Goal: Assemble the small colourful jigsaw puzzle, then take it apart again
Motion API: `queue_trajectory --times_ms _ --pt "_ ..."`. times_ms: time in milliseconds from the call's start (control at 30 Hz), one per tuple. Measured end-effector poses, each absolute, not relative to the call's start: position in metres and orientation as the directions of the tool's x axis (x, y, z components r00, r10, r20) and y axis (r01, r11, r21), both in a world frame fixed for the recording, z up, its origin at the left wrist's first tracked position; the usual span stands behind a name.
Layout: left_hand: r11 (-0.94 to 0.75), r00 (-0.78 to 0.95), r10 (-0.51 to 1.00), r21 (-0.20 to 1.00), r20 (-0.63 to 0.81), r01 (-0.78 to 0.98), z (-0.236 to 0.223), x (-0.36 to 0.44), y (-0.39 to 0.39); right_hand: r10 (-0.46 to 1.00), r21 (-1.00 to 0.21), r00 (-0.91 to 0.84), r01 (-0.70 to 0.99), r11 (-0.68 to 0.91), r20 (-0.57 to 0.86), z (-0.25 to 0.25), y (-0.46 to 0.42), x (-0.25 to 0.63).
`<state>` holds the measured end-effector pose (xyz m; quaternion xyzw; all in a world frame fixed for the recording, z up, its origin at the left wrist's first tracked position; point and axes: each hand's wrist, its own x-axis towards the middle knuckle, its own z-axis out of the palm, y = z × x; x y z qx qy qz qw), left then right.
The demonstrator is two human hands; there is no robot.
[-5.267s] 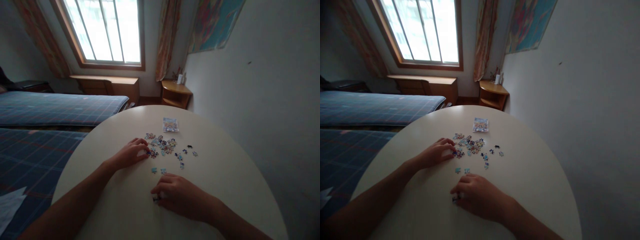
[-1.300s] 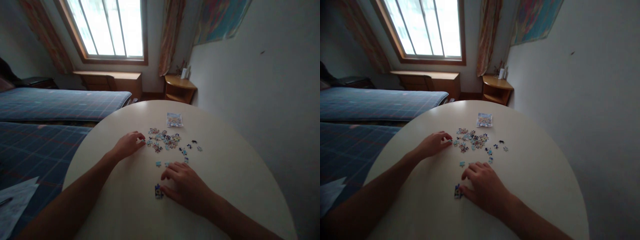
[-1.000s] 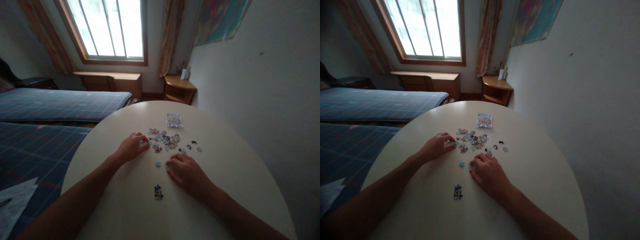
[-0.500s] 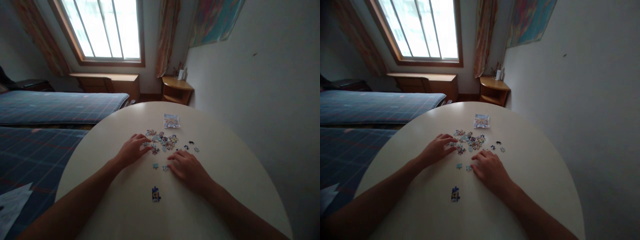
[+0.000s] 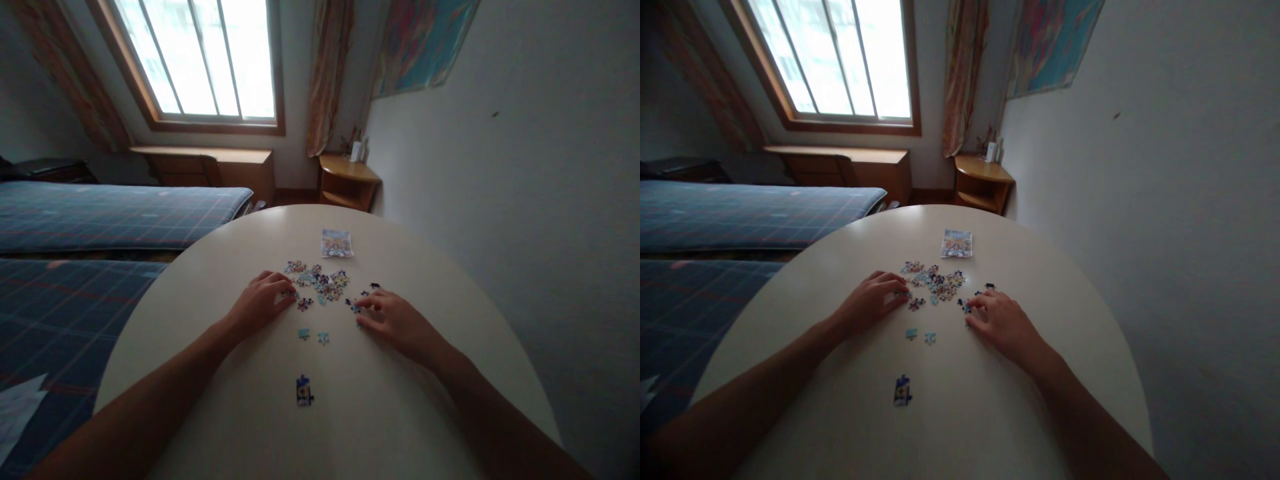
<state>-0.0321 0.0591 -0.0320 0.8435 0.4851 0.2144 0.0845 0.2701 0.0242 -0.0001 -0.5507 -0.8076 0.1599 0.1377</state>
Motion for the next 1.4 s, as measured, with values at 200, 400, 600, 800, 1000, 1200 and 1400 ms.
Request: queue_trajectory --times_ms 200,400,600,800,1000,1200,1400 --pt "-0.533 0.440 0.842 0.356 0.312 0.768 -0.031 -0.030 0.056 0.931 -0.448 -0.362 0.827 0.339 0.035 0.000 0.024 0.268" --pt "-0.609 0.519 0.792 0.360 0.321 0.707 -0.030 -0.022 0.049 0.931 -0.447 -0.363 0.829 0.336 0.026 0.003 0.023 0.267" --pt "-0.649 0.565 0.759 0.303 0.324 0.698 -0.038 -0.022 0.050 0.923 -0.455 -0.384 0.815 0.358 0.039 -0.003 0.026 0.268" --pt "-0.674 0.567 0.733 0.286 0.376 0.681 -0.039 -0.021 0.050 0.900 -0.443 -0.419 0.788 0.427 0.122 -0.013 0.031 0.266" --pt "-0.719 0.630 0.695 0.292 0.346 0.631 -0.034 -0.011 0.042 0.808 -0.349 -0.517 0.729 0.589 0.282 -0.022 0.028 0.246" --pt "-0.772 0.716 0.635 0.245 0.290 0.586 -0.038 -0.011 0.040 0.766 -0.331 -0.576 0.691 0.642 0.284 -0.031 0.027 0.231" --pt "-0.805 0.755 0.588 0.297 0.289 0.514 -0.036 -0.011 0.038 0.769 -0.383 -0.561 0.667 0.639 0.305 -0.030 0.027 0.236"
